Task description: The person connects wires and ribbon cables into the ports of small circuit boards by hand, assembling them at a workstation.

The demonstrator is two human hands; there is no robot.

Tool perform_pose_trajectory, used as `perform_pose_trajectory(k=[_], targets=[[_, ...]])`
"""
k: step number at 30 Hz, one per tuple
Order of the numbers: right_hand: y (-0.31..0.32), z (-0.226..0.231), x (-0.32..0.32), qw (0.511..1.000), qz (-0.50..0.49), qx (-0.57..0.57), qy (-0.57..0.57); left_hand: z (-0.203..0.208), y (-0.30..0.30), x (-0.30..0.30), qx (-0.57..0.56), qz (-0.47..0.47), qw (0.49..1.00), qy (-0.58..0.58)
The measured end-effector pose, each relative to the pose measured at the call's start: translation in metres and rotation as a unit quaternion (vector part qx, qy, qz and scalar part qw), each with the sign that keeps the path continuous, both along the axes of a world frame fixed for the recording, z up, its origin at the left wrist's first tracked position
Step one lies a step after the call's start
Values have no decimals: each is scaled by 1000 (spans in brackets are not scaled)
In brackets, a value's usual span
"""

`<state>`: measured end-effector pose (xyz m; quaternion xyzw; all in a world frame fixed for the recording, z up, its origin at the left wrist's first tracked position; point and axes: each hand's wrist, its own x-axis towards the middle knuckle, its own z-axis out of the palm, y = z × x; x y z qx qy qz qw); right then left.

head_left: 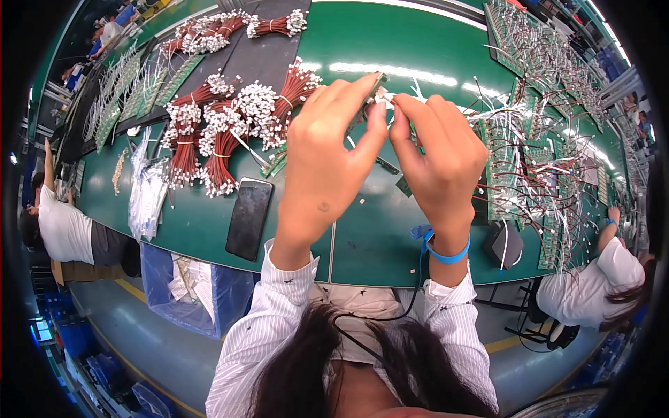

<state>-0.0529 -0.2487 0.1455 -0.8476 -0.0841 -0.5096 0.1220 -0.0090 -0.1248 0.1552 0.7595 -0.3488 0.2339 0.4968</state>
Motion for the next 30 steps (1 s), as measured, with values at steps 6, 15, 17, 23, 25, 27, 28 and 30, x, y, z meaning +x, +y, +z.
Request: perform_pose_trajectory(k=[6,15,17,23,25,27,28,30], targets=[[0,-2,-1,995,-56,-81,-30,4,-1,-8,9,-12,1000,23],[3,-2,-4,994,-51,-99,5,5,6,-9,54,11,998,40],[3,-3,-4,994,-54,-99,10,10,6,-12,60,-2,994,92],[5,-4,-4,994,-57,-98,6,4,8,-8,44,-7,996,78],[5,-4,-3,994,-59,-95,14,2,7,-6,46,1,997,69],[5,-6,-2,994,-61,-93,10,1,6,-6,48,8,997,59],[6,-6,-1,994,-61,-90,6,2,6,-7,39,2,996,74],[5,-6,-1,994,-62,-92,11,4,5,-7,31,-5,996,89]])
